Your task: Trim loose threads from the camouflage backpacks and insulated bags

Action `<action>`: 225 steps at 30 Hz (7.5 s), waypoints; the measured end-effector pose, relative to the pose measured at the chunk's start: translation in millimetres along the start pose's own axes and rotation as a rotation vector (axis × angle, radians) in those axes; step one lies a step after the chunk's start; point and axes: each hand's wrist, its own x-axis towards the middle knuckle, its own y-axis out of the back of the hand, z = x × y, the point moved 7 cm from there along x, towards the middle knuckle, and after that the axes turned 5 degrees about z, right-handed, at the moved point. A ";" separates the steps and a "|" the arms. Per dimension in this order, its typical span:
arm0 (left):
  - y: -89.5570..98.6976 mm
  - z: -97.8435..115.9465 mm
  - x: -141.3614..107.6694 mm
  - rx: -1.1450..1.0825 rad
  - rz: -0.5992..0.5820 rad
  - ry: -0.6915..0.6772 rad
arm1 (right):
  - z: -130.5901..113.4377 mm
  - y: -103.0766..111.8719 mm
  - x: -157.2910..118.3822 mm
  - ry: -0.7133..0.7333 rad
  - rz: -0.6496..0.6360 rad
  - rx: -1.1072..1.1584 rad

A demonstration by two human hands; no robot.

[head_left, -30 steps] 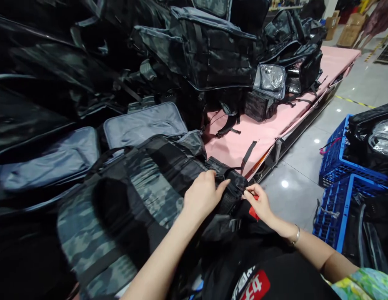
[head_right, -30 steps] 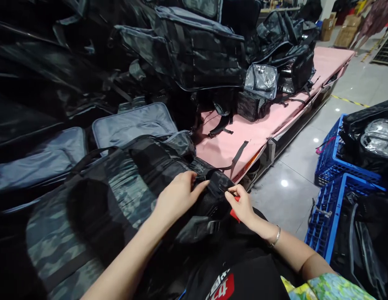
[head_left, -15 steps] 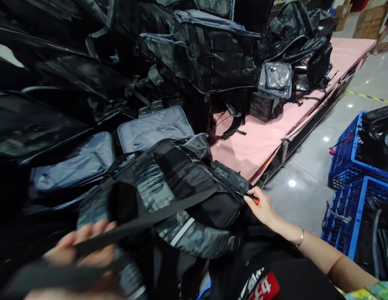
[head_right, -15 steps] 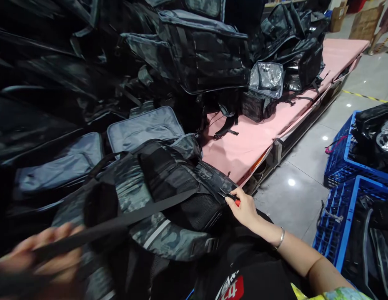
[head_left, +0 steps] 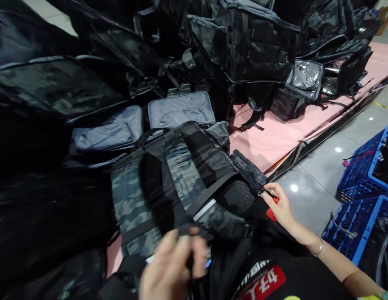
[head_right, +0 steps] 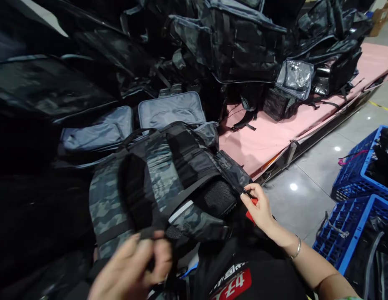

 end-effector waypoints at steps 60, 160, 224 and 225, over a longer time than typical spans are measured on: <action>-33.8 -41.6 -5.9 -0.084 -0.021 -0.165 | -63.8 -69.8 -21.8 -0.082 -0.409 0.235; 11.7 -45.2 -22.9 0.488 0.259 -0.769 | 8.5 -31.6 -54.2 -0.122 -0.453 -0.177; 122.2 -107.7 18.1 0.266 0.437 -0.256 | 14.3 -20.1 -20.3 -0.267 -0.446 -0.138; 122.0 -113.3 22.1 0.305 0.414 -0.217 | 13.7 -25.1 -25.1 -0.231 -0.503 -0.192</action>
